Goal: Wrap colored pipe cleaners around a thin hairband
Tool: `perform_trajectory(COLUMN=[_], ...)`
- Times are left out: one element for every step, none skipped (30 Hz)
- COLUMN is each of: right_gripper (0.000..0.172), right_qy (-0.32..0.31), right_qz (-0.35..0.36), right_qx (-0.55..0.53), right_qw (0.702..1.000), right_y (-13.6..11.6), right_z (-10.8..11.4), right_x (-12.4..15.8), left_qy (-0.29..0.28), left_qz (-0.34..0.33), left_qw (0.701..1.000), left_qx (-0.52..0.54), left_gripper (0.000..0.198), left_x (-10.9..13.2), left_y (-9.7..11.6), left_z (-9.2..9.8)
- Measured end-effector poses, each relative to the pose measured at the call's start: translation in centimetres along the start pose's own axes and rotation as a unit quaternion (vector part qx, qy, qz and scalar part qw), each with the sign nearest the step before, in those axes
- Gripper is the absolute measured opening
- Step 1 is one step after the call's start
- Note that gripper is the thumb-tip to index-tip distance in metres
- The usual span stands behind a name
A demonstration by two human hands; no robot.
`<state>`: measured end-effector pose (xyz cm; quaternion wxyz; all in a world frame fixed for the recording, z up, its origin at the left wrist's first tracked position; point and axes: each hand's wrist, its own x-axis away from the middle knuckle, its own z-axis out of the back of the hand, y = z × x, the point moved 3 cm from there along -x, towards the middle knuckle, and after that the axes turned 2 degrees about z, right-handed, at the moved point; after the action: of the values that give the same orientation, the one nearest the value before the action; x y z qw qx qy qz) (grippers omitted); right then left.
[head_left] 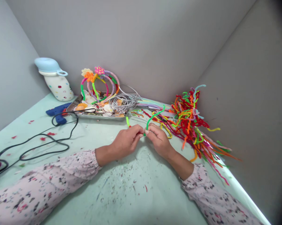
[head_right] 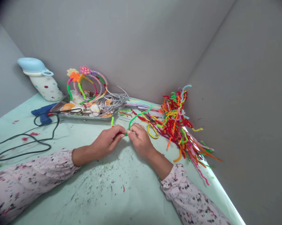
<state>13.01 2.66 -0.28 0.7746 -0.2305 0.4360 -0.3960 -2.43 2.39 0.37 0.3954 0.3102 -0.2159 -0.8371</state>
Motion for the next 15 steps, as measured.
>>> perform_trajectory(right_gripper=[0.027, 0.026, 0.024, 0.02, 0.014, 0.009, 0.006, 0.009, 0.012, 0.014, 0.015, 0.016, 0.016, 0.016, 0.016], right_qy=[0.001, 0.008, 0.02, 0.04, 0.067, 0.097, 0.124, 0.145, 0.156, 0.159, 0.154, 0.147, 0.14, 0.136, 0.133], right_qz=[-0.001, 0.0, 0.004, 0.011, 0.019, 0.03, 0.042, 0.057, 0.073, 0.091, 0.11, 0.128, 0.143, 0.155, 0.162], right_qx=[0.002, 0.009, 0.021, 0.034, 0.049, 0.063, 0.075, 0.087, 0.098, 0.109, 0.12, 0.13, 0.14, 0.148, 0.156], right_qw=[1.0, 1.0, 1.0, 0.999, 0.996, 0.993, 0.989, 0.984, 0.98, 0.977, 0.975, 0.972, 0.97, 0.967, 0.965], right_y=[0.0, 0.0, 0.0, 0.0, -0.1, -0.2, -0.3, -0.4, -0.5, -0.6, -0.8, -0.9, -1.0, -1.0, -1.1], right_z=[0.0, 0.0, 0.1, 0.2, 0.4, 0.6, 0.8, 1.0, 1.1, 1.1, 1.1, 1.0, 1.0, 0.9, 0.9], right_x=[0.0, 0.0, 0.0, 0.1, 0.1, 0.2, 0.3, 0.4, 0.4, 0.5, 0.5, 0.5, 0.5, 0.4, 0.4], left_qy=[0.001, 0.004, 0.008, 0.014, 0.02, 0.026, 0.032, 0.037, 0.043, 0.048, 0.052, 0.055, 0.057, 0.057, 0.055], left_qz=[0.005, 0.012, 0.02, 0.028, 0.035, 0.04, 0.042, 0.043, 0.044, 0.045, 0.046, 0.048, 0.048, 0.047, 0.046], left_qw=[1.0, 1.0, 1.0, 0.999, 0.998, 0.997, 0.996, 0.996, 0.995, 0.994, 0.993, 0.992, 0.992, 0.992, 0.992], left_qx=[0.005, 0.012, 0.022, 0.034, 0.046, 0.057, 0.067, 0.075, 0.083, 0.09, 0.096, 0.1, 0.104, 0.106, 0.108], left_gripper=[0.01, 0.011, 0.011, 0.011, 0.011, 0.011, 0.011, 0.011, 0.011, 0.01, 0.01, 0.009, 0.009, 0.009, 0.009], left_x=[0.0, 0.0, 0.0, 0.0, -0.1, -0.1, -0.1, -0.1, -0.1, -0.1, -0.1, -0.1, -0.1, -0.1, 0.0], left_y=[0.0, -0.1, -0.1, -0.2, -0.3, -0.3, -0.4, -0.4, -0.5, -0.5, -0.5, -0.4, -0.4, -0.3, -0.3], left_z=[0.0, 0.0, 0.0, 0.0, 0.1, 0.1, 0.1, 0.2, 0.2, 0.3, 0.3, 0.4, 0.4, 0.4, 0.4])
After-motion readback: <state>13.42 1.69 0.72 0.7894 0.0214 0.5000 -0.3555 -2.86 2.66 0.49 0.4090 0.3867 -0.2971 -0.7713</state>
